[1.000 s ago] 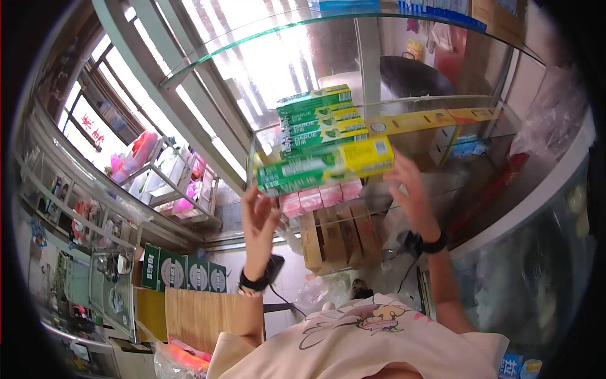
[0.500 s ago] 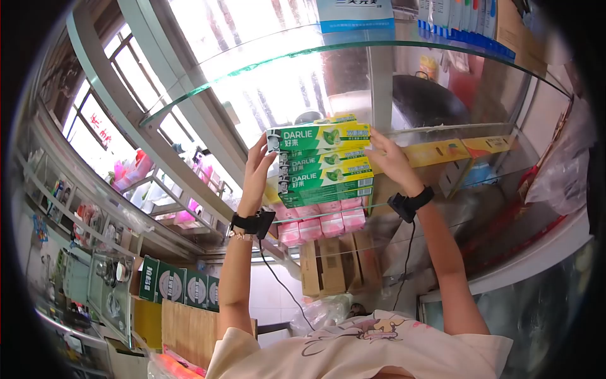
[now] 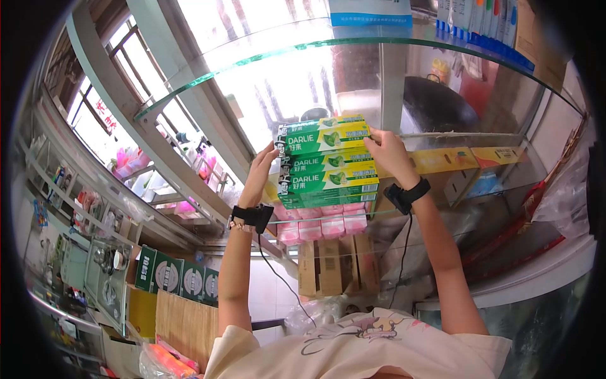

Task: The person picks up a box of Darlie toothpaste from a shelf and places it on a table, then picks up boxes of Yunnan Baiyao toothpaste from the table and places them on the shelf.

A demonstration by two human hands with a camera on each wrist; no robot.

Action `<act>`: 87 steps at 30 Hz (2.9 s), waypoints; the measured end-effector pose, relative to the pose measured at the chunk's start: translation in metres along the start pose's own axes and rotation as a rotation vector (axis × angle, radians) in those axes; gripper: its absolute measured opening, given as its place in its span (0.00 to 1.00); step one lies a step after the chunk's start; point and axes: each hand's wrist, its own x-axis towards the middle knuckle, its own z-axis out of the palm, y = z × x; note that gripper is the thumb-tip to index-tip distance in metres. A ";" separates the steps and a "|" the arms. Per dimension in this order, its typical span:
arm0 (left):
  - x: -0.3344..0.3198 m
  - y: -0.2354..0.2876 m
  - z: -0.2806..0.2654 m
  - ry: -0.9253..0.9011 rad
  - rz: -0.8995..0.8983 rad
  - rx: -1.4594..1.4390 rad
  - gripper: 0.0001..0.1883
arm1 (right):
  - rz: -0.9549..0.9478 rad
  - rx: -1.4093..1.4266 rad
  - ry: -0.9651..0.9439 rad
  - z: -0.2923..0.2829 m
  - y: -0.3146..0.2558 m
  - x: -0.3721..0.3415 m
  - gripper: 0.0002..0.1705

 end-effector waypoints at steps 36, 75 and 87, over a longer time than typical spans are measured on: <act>-0.339 -0.032 -0.018 0.391 -0.247 -0.002 0.17 | 0.066 0.603 0.298 0.037 -0.005 -0.187 0.13; -0.968 0.034 0.113 1.693 -0.303 -0.158 0.15 | -0.539 0.830 -1.559 0.180 -0.379 -0.682 0.17; -1.023 0.013 0.123 1.804 -0.313 -0.258 0.16 | -0.416 0.821 -1.933 0.243 -0.395 -0.769 0.25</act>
